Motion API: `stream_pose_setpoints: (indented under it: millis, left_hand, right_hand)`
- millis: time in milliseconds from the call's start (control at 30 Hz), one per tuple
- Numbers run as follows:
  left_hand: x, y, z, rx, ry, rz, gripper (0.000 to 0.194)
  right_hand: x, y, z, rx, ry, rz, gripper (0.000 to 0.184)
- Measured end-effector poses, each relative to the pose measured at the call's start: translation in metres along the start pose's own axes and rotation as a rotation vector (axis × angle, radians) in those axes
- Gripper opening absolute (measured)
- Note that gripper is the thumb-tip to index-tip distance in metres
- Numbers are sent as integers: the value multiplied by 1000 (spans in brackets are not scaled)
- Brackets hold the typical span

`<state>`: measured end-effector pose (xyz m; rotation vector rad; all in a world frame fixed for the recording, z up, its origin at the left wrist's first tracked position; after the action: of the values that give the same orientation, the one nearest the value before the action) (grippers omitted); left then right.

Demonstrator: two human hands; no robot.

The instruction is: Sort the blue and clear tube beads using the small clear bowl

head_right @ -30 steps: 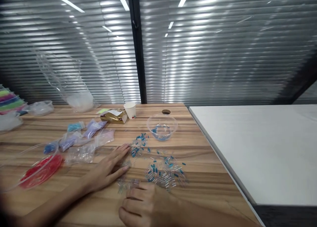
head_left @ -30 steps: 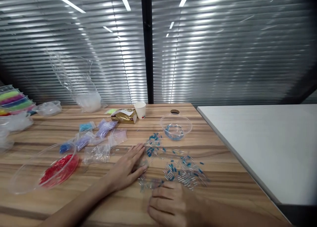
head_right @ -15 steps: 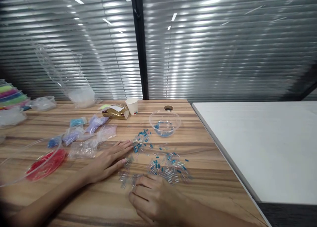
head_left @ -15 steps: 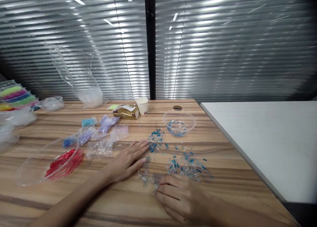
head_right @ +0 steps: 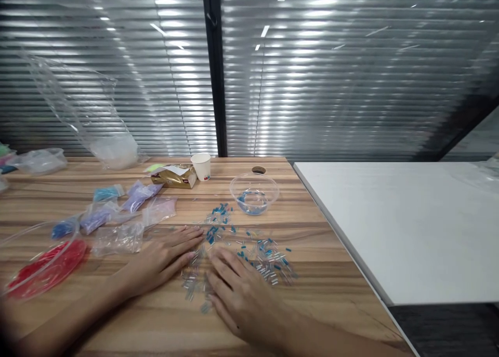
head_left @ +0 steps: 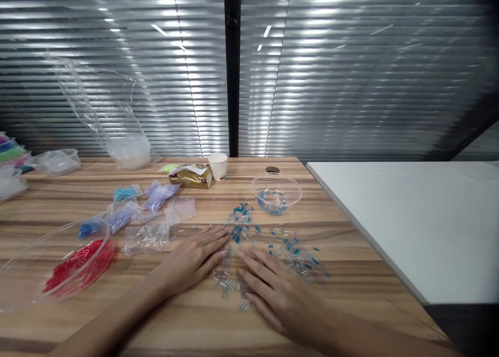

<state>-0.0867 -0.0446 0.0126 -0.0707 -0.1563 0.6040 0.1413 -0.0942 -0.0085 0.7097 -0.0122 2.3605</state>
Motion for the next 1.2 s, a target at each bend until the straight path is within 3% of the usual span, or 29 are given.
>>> stream_pose_setpoints:
  millis: [133,267,633,767,867,1033,1200]
  left_hand:
    - [2,-5,0,11,-7,-32,42]
    - [3,-11,-2,3,22,-127,44]
    - [2,-11,-9,-27,-28,-199,48]
    - [4,-13,-8,-29,-57,-202,47]
    - [3,-11,-7,5,-119,-118,45]
    - [-2,-3,-8,45,-213,69,46]
    - [-3,-2,-8,33,-210,85,45]
  right_hand:
    - [-8,-1,-5,-49,38,-94,34]
    - [-14,-1,-5,-41,1,-88,35]
    - [-4,1,5,-71,22,-68,37]
    - [-3,-6,6,-8,-76,-115,31]
    - [6,-17,10,52,-90,-104,23]
    - [44,-36,18,83,120,-104,16]
    - [73,-45,14,134,294,-68,16]
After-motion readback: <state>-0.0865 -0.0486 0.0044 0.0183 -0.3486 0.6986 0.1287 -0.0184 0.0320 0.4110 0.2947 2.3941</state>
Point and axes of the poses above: each hand's wrist, its own x-axis towards the middle knuckle, its own z-axis out of the back of the hand, y = z × x, the point moved 1 cm from there along x, towards the middle knuckle, and after that the axes turned 10 degrees about -z, right-handed, at the moved point
